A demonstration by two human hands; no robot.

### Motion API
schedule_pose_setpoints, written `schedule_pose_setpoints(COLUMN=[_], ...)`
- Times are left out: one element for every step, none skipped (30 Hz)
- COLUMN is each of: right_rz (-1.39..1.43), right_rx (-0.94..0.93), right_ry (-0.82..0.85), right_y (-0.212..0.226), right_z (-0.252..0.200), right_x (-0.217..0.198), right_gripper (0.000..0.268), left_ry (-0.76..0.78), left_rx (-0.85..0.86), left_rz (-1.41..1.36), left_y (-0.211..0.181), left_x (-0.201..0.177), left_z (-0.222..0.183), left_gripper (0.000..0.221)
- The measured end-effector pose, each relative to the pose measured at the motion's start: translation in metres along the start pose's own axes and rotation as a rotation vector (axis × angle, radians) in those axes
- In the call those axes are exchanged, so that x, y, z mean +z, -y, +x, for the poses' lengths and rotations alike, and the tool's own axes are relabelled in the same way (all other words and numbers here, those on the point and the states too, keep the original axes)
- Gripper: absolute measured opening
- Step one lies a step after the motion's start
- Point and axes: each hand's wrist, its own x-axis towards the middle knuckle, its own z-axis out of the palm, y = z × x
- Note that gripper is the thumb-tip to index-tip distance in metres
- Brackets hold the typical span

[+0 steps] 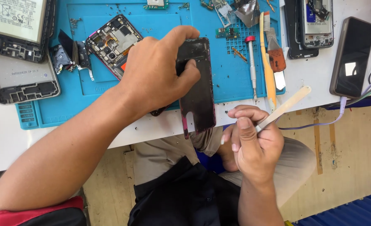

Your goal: Disassembling a mobile phone and removing internal components using tweezers on a repair bench.

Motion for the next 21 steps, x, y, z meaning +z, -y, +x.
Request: schedule_pose_setpoints(right_rz=[0.002, -0.028, -0.057, -0.054, 0.030, 0.114, 0.117, 0.294, 0.468, 0.468, 0.459, 0.449, 0.446, 0.344, 0.243, 0.240, 0.196, 0.151, 0.150, 0.065, -0.020], right_rx=[-0.005, -0.033, -0.060, -0.064, -0.066, -0.068, -0.072, -0.061, -0.047, -0.048, -0.043, -0.037, -0.037, -0.048, -0.057, -0.056, -0.088, -0.121, -0.120, -0.162, -0.205], right_ry=[0.000, -0.025, -0.048, -0.045, -0.065, -0.084, -0.080, -0.030, 0.018, 0.018, 0.016, 0.015, 0.011, -0.067, -0.143, -0.144, -0.183, -0.222, -0.221, -0.192, -0.164], right_y=[0.001, 0.002, 0.002, 0.000, -0.001, -0.003, -0.004, -0.005, -0.006, -0.003, 0.000, 0.003, 0.001, -0.002, -0.005, -0.005, -0.006, -0.007, -0.006, -0.005, -0.004], right_z=[0.000, 0.000, 0.000, -0.001, -0.002, -0.002, -0.002, -0.001, -0.002, 0.000, 0.002, 0.004, 0.003, 0.002, 0.001, 0.000, 0.000, -0.001, 0.001, 0.003, 0.005], right_x=[0.001, 0.002, 0.004, 0.002, 0.000, -0.002, -0.007, -0.011, -0.017, -0.015, -0.013, -0.011, -0.012, -0.013, -0.013, -0.013, -0.013, -0.012, -0.010, -0.008, -0.005], right_gripper=[0.018, 0.014, 0.010, 0.010, 0.012, 0.014, 0.014, 0.026, 0.041, 0.041, 0.047, 0.054, 0.054, 0.050, 0.046, 0.046, 0.037, 0.029, 0.029, 0.028, 0.028], left_ry=[-0.002, 0.009, 0.019, 0.015, 0.036, 0.056, 0.052, 0.062, 0.076, 0.075, 0.033, -0.010, -0.008, -0.016, -0.024, -0.023, -0.025, -0.026, -0.027, -0.033, -0.039], left_rx=[0.004, -0.034, -0.075, -0.074, -0.078, -0.083, -0.082, -0.100, -0.117, -0.116, -0.058, 0.000, 0.002, 0.011, 0.018, 0.017, 0.015, 0.014, 0.012, 0.019, 0.026], left_rz=[0.002, 0.048, 0.095, 0.099, 0.121, 0.142, 0.147, 0.156, 0.161, 0.161, 0.182, 0.203, 0.199, 0.222, 0.246, 0.243, 0.251, 0.258, 0.258, 0.275, 0.293], left_y=[-0.001, -0.002, -0.003, -0.004, -0.005, -0.005, -0.007, -0.008, -0.009, -0.006, -0.004, -0.001, 0.000, 0.002, 0.005, 0.005, 0.006, 0.007, 0.008, 0.009, 0.010], left_x=[-0.001, -0.002, -0.003, -0.004, -0.005, -0.006, -0.007, -0.008, -0.008, -0.007, -0.005, -0.002, -0.002, -0.001, -0.001, 0.000, 0.001, 0.001, 0.002, 0.003, 0.004], left_z=[0.001, 0.002, 0.003, 0.003, 0.004, 0.004, 0.005, 0.005, 0.005, 0.005, 0.004, 0.003, 0.003, 0.002, 0.001, 0.001, 0.001, 0.001, 0.000, 0.000, 0.000], left_gripper=[0.046, 0.046, 0.047, 0.047, 0.048, 0.050, 0.050, 0.051, 0.052, 0.052, 0.049, 0.048, 0.048, 0.049, 0.050, 0.050, 0.049, 0.048, 0.048, 0.049, 0.049])
